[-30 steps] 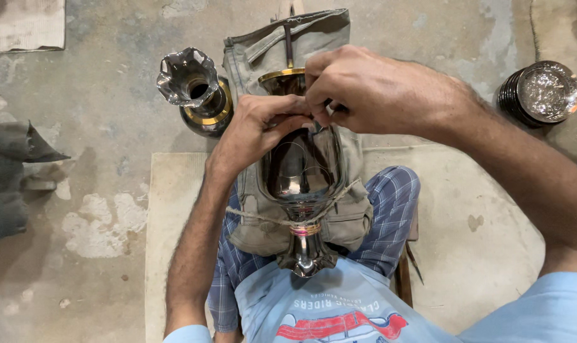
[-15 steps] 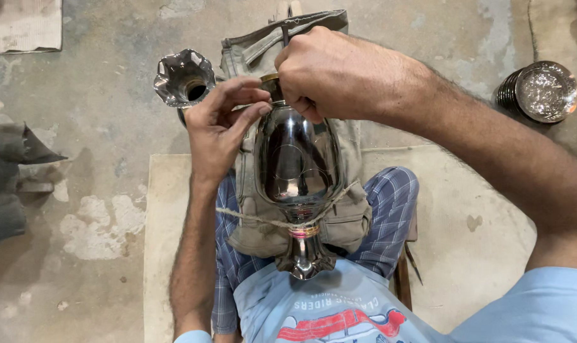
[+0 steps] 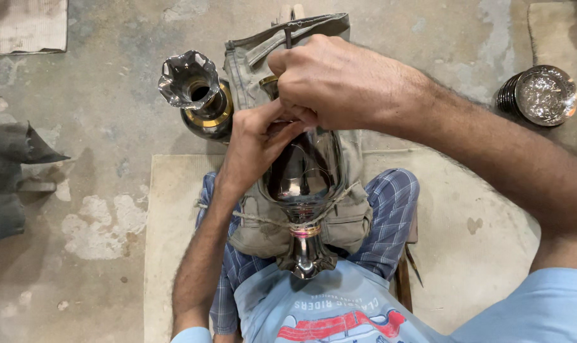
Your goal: The person sits cross-legged on the floor and uses a small metal tool to repeatedly scratch or engrave a circular pattern onto the surface of a shiny metal vase resting on their lap. The person rotates the vase slightly while continuing the repetitive scratching motion.
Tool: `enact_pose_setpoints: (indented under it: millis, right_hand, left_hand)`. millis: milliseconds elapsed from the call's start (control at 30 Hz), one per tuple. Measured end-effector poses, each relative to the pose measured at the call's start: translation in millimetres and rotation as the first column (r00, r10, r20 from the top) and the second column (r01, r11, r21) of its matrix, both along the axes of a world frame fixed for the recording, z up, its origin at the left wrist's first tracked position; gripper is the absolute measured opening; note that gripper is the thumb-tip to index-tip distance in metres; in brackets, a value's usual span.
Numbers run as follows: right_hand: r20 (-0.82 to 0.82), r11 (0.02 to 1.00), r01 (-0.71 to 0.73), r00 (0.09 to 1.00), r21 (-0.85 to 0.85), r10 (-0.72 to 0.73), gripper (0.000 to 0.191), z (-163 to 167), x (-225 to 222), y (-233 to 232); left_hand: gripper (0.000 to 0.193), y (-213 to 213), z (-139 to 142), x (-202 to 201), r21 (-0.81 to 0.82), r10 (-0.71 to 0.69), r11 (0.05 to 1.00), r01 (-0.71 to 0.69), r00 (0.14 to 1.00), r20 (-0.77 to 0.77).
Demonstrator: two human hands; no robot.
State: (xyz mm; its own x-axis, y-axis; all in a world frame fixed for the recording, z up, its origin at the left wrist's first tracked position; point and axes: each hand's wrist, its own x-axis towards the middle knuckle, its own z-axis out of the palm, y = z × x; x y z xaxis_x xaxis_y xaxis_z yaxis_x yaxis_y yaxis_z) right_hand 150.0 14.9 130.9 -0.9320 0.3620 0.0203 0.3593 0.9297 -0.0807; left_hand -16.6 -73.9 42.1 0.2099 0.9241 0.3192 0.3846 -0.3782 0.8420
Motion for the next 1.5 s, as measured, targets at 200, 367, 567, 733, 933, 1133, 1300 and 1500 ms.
enact_pose_setpoints:
  millis: [200, 367, 567, 733, 933, 1133, 1300, 1500]
  right_hand:
    - [0.176, 0.98, 0.09, 0.983, -0.178, -0.058, 0.011, 14, 9, -3]
    - [-0.124, 0.996, -0.055, 0.991, -0.069, 0.046, 0.034, 86, 10, -19]
    - [-0.249, 0.991, -0.017, 0.967, 0.131, 0.049, 0.051, 42, -20, -16]
    - [0.159, 0.969, 0.23, 0.964, -0.088, -0.214, 0.037, -16, -13, -4]
    - [0.359, 0.79, 0.522, 0.839, -0.321, -0.408, 0.022, 1, 0, 1]
    - [0.226, 0.792, 0.474, 0.88, -0.384, -0.418, 0.034, -11, 32, -22]
    - [0.323, 0.796, 0.49, 0.864, -0.356, -0.387, 0.033, -8, 31, -15]
    - [0.351, 0.868, 0.409, 0.886, -0.283, -0.304, 0.052, -8, 25, 19]
  left_hand:
    - [0.02, 4, -4, 0, -0.012, 0.007, 1.0, -0.009, 0.994, -0.106]
    - [0.022, 11, -17, -1, 0.067, -0.005, 0.998, 0.012, 0.995, -0.101]
    - [0.02, 11, -38, -6, 0.135, 0.051, 0.99, -0.03, 0.986, -0.157]
    - [0.016, 13, -42, -11, 0.014, 0.002, 1.0, 0.0, 0.993, -0.117]
    - [0.019, 21, -26, -6, 0.173, -0.048, 0.981, 0.082, 0.98, -0.192]
    - [0.027, 20, -13, -6, 0.171, -0.094, 0.972, 0.164, 0.929, -0.357]
    - [0.03, 18, -11, -3, 0.157, -0.083, 0.976, 0.149, 0.927, -0.366]
    - [0.028, 17, -14, 2, 0.121, -0.032, 0.99, 0.079, 0.938, -0.345]
